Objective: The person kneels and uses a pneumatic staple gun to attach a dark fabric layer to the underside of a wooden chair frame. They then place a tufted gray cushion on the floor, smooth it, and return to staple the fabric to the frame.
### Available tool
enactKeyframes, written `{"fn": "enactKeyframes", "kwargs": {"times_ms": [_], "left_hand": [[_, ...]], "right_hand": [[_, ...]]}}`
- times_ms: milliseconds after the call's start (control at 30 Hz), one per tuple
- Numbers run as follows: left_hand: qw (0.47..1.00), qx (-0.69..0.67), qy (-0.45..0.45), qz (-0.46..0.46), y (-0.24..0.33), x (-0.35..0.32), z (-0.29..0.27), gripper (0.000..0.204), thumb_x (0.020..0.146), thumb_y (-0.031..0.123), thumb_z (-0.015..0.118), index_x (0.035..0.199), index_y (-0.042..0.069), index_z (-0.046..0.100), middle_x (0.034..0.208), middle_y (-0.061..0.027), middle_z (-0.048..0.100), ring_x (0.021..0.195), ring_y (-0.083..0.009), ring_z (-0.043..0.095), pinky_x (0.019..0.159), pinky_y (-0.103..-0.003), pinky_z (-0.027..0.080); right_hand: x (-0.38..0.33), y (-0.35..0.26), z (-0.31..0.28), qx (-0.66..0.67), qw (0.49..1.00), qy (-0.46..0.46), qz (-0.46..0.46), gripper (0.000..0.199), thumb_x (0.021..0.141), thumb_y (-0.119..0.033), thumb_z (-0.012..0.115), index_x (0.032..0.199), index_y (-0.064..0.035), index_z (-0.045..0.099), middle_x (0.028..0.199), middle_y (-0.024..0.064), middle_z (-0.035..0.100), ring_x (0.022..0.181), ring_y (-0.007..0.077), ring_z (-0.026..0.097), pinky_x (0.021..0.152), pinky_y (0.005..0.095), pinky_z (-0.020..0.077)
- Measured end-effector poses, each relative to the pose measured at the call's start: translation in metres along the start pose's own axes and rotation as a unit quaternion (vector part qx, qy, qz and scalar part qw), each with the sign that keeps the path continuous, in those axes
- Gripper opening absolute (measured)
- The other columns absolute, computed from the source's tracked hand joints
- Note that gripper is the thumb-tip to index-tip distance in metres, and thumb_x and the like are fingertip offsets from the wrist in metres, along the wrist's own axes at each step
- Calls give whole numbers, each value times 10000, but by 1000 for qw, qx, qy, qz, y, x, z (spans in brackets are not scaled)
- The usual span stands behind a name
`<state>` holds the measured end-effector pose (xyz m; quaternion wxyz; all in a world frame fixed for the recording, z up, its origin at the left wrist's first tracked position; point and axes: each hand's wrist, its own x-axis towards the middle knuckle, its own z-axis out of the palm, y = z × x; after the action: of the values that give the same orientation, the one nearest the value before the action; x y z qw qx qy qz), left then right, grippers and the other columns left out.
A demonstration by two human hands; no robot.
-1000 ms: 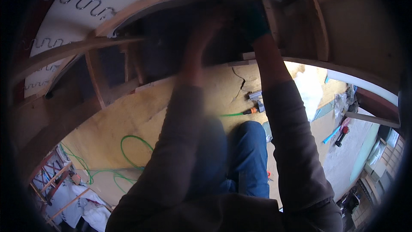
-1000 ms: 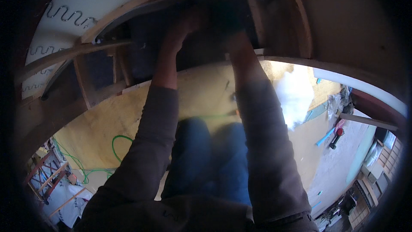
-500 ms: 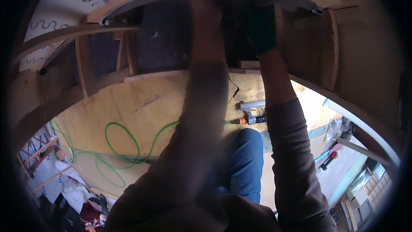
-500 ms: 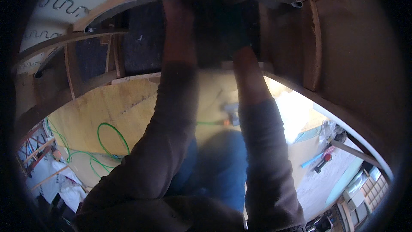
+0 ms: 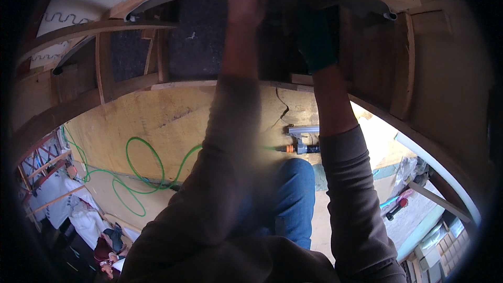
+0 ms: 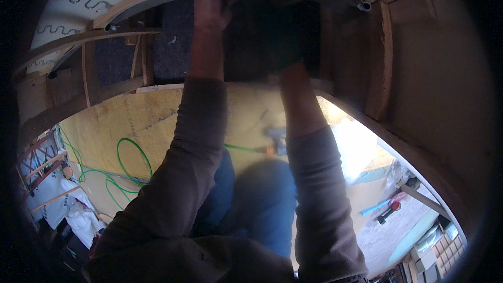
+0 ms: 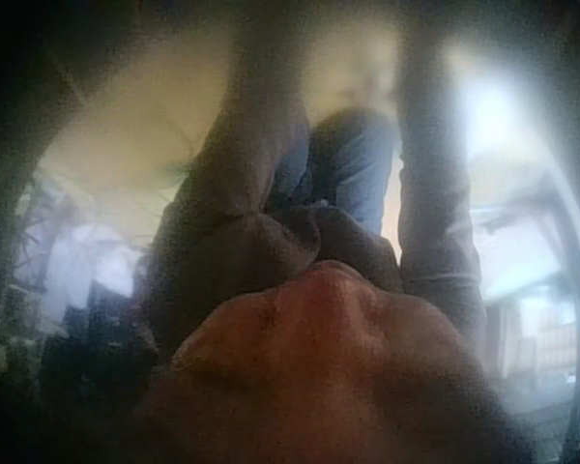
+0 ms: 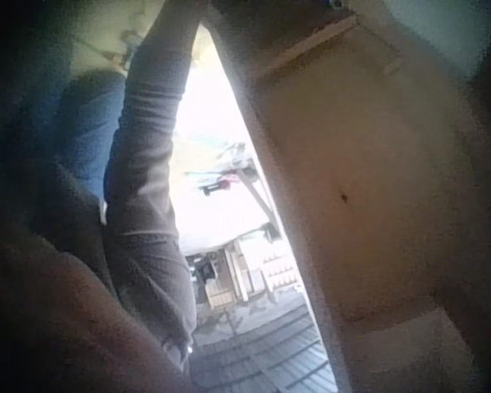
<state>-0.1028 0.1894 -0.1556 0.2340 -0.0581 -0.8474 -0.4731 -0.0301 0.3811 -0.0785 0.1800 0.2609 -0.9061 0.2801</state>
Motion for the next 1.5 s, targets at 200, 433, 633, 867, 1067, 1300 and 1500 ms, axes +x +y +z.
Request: {"fn": "enactKeyframes", "kwargs": {"times_ms": [200, 433, 633, 867, 1067, 1300, 1500], "left_hand": [[850, -488, 72, -185, 23, 9, 2, 334, 968, 408, 686, 1157, 136, 639, 989, -48, 660, 822, -204, 632, 686, -376, 517], [833, -424, 116, -336, 30, 24, -2, 404, 962, 414, 693, 1212, 101, 638, 1036, -48, 674, 892, -216, 643, 748, -374, 530], [948, -262, 139, -117, -5, -10, 32, 437, 962, 359, 698, 1292, 80, 632, 1137, -93, 674, 1052, -271, 640, 924, -409, 521], [998, 30, 46, -5, 19, -10, 13, 472, 1036, 375, 608, 1384, 59, 559, 1300, -121, 618, 1187, -282, 581, 1038, -417, 474], [953, -257, 105, -121, 23, -16, 27, 485, 1045, 378, 585, 1402, 53, 544, 1328, -111, 600, 1183, -263, 576, 1024, -415, 480], [999, 38, 16, -26, 50, -8, -6, 417, 978, 203, 661, 1357, 41, 592, 1376, -216, 586, 1294, -404, 529, 1110, -504, 427], [987, 133, -74, -53, 71, -8, -23, 375, 984, 243, 659, 1310, 58, 625, 1324, -245, 634, 1281, -462, 550, 1071, -523, 467]], "right_hand": [[-21, 35, 26, -20, 999, -15, 20, 378, 897, -32, 681, 1273, -37, 638, 1192, 216, 658, 1127, 409, 619, 997, 512, 503], [-46, 97, 78, -304, 945, -96, -71, 445, 875, -80, 731, 1306, -39, 628, 1249, 213, 647, 1159, 402, 614, 1035, 537, 484], [-43, 69, 58, -169, 982, -81, -3, 461, 917, -53, 681, 1370, -60, 597, 1280, 211, 644, 1138, 390, 625, 1009, 507, 507], [-25, 17, 17, 47, 998, 15, 37, 513, 960, -14, 624, 1462, -93, 549, 1308, 208, 645, 1101, 381, 642, 973, 481, 532], [-15, 1, 5, -67, 990, -105, 72, 540, 977, -8, 598, 1502, -110, 525, 1330, 215, 642, 1074, 379, 649, 950, 469, 537], [-16, 7, -2, 14, 996, -50, 74, 475, 1020, -75, 566, 1493, -102, 533, 1305, 209, 659, 1044, 382, 659, 933, 456, 537], [-16, 8, 0, -23, 998, -4, 58, 391, 1042, -133, 572, 1431, -96, 583, 1199, 217, 683, 1028, 378, 657, 910, 456, 544]]}}
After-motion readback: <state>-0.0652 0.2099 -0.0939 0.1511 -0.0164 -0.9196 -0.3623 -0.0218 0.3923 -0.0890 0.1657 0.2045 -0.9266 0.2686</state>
